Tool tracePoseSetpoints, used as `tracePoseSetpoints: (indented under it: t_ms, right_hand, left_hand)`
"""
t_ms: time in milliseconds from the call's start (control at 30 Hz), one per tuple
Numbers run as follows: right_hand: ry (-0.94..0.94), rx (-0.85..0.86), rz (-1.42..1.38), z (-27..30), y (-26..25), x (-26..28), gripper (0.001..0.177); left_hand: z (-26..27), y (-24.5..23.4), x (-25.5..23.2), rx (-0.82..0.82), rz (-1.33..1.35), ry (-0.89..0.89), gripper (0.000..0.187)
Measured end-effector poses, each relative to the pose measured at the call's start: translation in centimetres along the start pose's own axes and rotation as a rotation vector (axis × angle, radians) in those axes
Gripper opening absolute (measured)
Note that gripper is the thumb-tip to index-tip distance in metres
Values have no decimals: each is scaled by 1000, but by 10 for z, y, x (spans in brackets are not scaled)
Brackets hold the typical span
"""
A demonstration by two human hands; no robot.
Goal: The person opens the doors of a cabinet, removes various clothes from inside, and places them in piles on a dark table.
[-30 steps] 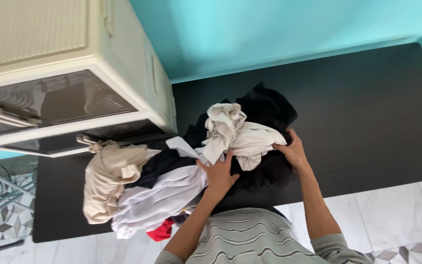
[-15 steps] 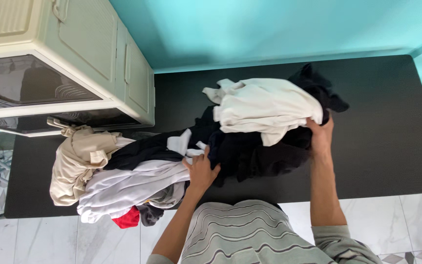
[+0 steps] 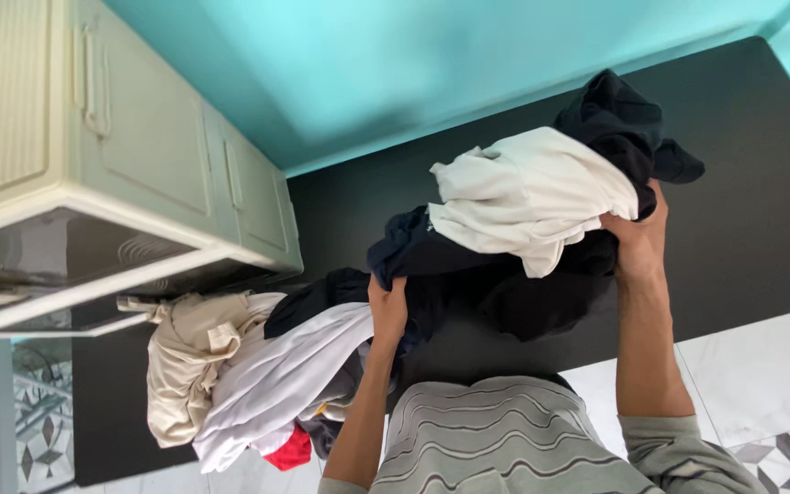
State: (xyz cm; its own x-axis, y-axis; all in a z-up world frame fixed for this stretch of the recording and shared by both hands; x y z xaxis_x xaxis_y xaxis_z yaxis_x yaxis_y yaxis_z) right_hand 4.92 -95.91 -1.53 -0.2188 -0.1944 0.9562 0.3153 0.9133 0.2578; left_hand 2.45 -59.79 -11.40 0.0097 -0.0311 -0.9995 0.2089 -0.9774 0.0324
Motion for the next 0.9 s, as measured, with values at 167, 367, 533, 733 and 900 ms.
tracePoseSetpoints:
  t_ms: [167, 367, 533, 733, 900]
  right_hand:
    - [22, -50, -4, 4, -23, 2, 66]
    - [-25, -132, 65, 0, -74, 15, 72]
    - [-70, -162, 67, -16, -127, 50, 79]
    - [-119, -213, -9, -64, -222, 63, 90]
    - [-63, -289, 96, -101, -312, 36, 89]
  left_hand:
    - [-15, 55, -15, 71, 236, -26, 40]
    - [-15, 135, -24, 175, 333, 32, 42]
    - [-5, 214, -12, 229, 466, -14, 40]
    - [9, 357, 6, 311, 702, -183, 41]
    - [10, 435, 35, 260, 595, -124, 42]
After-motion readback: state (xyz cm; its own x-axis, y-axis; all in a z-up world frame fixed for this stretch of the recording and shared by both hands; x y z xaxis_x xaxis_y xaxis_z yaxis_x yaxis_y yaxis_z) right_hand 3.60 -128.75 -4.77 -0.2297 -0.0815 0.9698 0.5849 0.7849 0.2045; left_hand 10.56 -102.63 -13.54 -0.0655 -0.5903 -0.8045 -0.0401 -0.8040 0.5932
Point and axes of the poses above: each hand's wrist, its own z-axis away from the middle knuckle, its own y-axis out of the palm, x = y × z, the point moved 3 cm from there along -z, towards the middle knuckle, and after that the axes turned 2 degrees about -x, right-handed, at the moved point
